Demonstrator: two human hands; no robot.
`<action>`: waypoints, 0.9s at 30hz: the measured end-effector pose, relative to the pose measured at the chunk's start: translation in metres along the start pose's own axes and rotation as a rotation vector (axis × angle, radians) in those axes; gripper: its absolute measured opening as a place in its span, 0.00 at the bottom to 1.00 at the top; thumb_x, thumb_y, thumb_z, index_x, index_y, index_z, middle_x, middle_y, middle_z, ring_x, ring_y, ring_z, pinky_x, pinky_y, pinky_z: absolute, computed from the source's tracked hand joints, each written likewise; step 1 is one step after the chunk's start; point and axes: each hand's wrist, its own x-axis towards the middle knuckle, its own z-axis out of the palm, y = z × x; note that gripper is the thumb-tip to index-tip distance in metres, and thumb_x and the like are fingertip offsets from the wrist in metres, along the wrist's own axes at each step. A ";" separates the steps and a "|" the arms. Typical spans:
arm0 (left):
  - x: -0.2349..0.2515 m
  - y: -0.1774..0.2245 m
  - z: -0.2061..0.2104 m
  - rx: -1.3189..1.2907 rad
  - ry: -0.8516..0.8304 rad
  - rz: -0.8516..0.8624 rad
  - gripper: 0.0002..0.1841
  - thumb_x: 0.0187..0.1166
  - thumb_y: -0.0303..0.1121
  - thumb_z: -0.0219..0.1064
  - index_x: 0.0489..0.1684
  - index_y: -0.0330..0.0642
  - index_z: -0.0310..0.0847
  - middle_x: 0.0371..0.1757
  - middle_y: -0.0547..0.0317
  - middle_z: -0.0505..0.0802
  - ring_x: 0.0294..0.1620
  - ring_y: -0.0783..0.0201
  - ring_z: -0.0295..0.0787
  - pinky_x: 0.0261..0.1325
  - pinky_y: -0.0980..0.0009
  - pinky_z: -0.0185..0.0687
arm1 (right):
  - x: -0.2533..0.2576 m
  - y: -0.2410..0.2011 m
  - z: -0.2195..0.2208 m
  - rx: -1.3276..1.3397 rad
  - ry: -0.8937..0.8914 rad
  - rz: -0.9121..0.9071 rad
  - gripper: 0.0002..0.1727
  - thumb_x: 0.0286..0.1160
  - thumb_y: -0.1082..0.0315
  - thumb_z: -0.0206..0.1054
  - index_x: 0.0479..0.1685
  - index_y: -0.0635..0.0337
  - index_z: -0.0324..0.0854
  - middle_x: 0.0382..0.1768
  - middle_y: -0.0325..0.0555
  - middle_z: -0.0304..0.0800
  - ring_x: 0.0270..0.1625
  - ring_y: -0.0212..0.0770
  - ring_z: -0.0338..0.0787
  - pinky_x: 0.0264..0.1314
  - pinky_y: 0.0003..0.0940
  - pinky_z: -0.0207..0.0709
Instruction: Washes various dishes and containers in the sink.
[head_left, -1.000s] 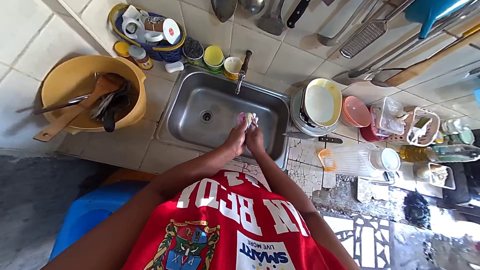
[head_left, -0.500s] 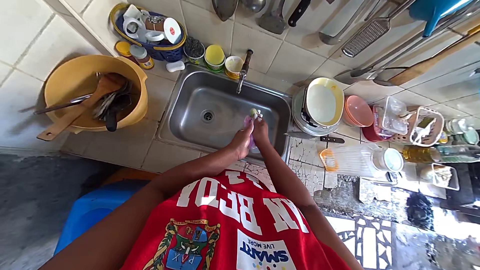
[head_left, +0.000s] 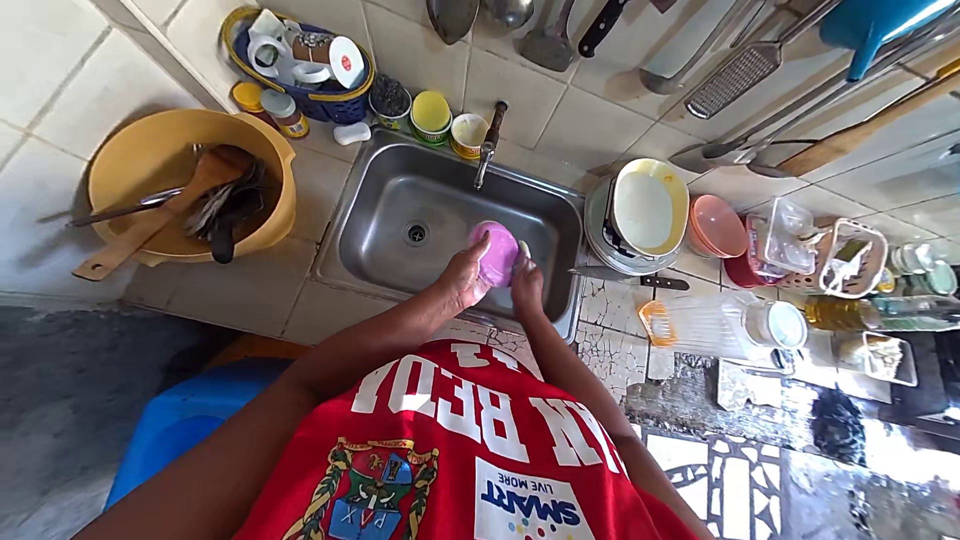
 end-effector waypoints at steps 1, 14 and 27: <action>-0.001 -0.002 -0.001 0.057 -0.021 -0.032 0.25 0.92 0.48 0.54 0.79 0.42 0.68 0.65 0.47 0.87 0.63 0.55 0.87 0.64 0.56 0.86 | 0.010 0.003 -0.002 0.168 -0.020 0.089 0.30 0.96 0.49 0.44 0.68 0.67 0.78 0.58 0.62 0.87 0.59 0.51 0.87 0.63 0.52 0.80; 0.023 -0.006 -0.033 0.278 0.001 -0.171 0.38 0.80 0.75 0.46 0.78 0.59 0.67 0.63 0.48 0.86 0.61 0.48 0.84 0.56 0.43 0.82 | -0.012 -0.036 0.006 -0.430 -0.133 -0.320 0.23 0.78 0.52 0.71 0.57 0.65 0.90 0.52 0.63 0.94 0.59 0.62 0.92 0.64 0.66 0.81; 0.026 0.027 -0.062 -0.242 -0.282 -0.052 0.32 0.85 0.60 0.42 0.70 0.46 0.75 0.54 0.48 0.92 0.50 0.54 0.91 0.49 0.56 0.90 | -0.034 -0.016 0.014 -0.631 -0.228 -0.623 0.26 0.84 0.59 0.65 0.73 0.68 0.78 0.69 0.69 0.83 0.73 0.69 0.82 0.78 0.63 0.73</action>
